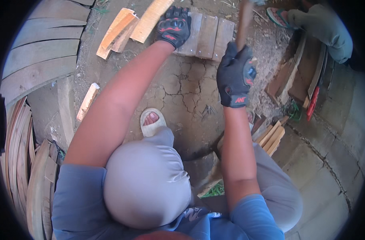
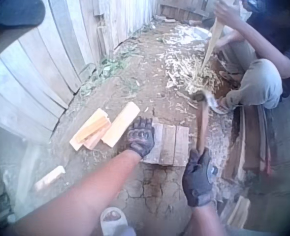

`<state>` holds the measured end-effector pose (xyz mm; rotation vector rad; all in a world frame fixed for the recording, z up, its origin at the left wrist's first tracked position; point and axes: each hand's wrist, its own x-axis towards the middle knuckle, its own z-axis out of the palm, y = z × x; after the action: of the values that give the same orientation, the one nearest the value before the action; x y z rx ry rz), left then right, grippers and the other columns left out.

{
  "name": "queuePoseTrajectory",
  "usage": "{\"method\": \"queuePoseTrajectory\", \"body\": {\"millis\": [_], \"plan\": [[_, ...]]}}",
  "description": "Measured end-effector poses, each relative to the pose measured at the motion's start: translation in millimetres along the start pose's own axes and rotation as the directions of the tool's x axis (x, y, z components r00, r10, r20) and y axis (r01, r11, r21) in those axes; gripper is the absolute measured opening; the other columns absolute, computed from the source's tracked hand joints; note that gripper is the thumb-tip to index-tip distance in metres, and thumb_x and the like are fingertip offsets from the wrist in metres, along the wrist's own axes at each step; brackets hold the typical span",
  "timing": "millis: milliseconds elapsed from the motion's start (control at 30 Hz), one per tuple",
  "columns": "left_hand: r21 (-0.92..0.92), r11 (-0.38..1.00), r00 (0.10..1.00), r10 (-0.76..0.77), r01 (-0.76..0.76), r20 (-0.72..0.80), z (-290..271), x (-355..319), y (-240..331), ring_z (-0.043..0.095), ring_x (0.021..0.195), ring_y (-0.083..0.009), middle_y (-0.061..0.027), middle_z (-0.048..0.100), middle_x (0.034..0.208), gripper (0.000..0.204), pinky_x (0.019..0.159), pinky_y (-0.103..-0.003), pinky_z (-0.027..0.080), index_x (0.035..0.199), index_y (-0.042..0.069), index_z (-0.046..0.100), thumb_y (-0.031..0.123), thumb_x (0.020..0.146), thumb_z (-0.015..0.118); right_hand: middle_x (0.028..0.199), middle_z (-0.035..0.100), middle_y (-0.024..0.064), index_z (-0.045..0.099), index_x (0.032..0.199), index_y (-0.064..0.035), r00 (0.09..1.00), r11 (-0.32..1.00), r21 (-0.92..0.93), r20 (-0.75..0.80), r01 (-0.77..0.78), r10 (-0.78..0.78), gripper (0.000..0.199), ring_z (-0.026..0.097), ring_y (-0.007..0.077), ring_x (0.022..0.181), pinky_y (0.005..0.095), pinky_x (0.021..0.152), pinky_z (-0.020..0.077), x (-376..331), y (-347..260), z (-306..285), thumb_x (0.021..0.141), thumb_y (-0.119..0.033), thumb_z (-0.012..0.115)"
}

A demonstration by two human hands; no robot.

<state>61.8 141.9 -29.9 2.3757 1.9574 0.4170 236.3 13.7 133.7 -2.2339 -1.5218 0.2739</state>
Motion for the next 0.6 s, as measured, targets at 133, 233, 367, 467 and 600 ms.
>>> {"method": "queuePoseTrajectory", "body": {"millis": [133,233,367,467,600], "plan": [[-0.020,1.000,0.999,0.005,-0.004,0.041,-11.4,1.3,4.3,0.047,0.148,-0.0377,-0.0159,0.056,0.154,0.053,0.122,-0.052,0.036,0.149,0.009,0.058,0.038,0.108,0.043,0.084,0.067,0.0279,0.054,0.108,-0.0024,0.986,0.982,0.186,-0.164,0.032,-0.001,0.035,0.069,0.0475,0.076,0.0534,0.063,0.0501,-9.8,-2.9,-8.4,0.110,-0.037,0.051],[-0.056,0.998,0.999,0.039,-0.040,-0.015,-10.2,13.9,14.3,0.048,0.146,-0.0360,-0.0150,0.058,0.152,0.051,0.119,-0.057,0.037,0.146,0.010,0.060,0.035,0.105,0.045,0.091,0.069,0.0311,0.056,0.111,-0.0007,0.996,0.990,-0.140,0.086,-0.014,0.026,0.038,0.070,0.0497,0.084,0.0561,0.071,0.0540,-11.3,55.1,57.2,0.110,-0.038,0.049],[0.001,1.000,0.990,0.011,-0.011,-0.143,16.1,2.5,-8.7,0.050,0.143,-0.0346,-0.0143,0.060,0.147,0.049,0.115,-0.060,0.040,0.144,0.010,0.062,0.033,0.104,0.047,0.094,0.070,0.0324,0.057,0.117,-0.0001,0.982,0.993,-0.114,0.180,-0.042,0.063,0.042,0.069,0.0527,0.088,0.0611,0.076,0.0526,1.2,24.0,21.2,0.110,-0.041,0.049],[-0.021,1.000,0.999,-0.018,0.018,-0.026,3.4,1.5,-5.5,0.047,0.147,-0.0341,-0.0138,0.058,0.150,0.049,0.116,-0.060,0.038,0.145,0.012,0.061,0.034,0.104,0.048,0.082,0.066,0.0245,0.058,0.115,-0.0030,0.991,0.969,0.245,-0.135,0.011,0.023,0.030,0.068,0.0480,0.076,0.0539,0.070,0.0536,0.8,-9.5,-20.5,0.109,-0.032,0.053],[-0.092,0.996,1.000,0.010,-0.010,0.005,-11.7,9.0,13.3,0.046,0.148,-0.0368,-0.0157,0.057,0.153,0.051,0.121,-0.055,0.036,0.148,0.008,0.058,0.037,0.108,0.044,0.082,0.066,0.0236,0.060,0.109,-0.0024,0.901,0.938,0.202,-0.391,0.282,-0.187,0.032,0.070,0.0443,0.084,0.0515,0.071,0.0542,-2.4,49.3,40.1,0.109,-0.033,0.052]]}}
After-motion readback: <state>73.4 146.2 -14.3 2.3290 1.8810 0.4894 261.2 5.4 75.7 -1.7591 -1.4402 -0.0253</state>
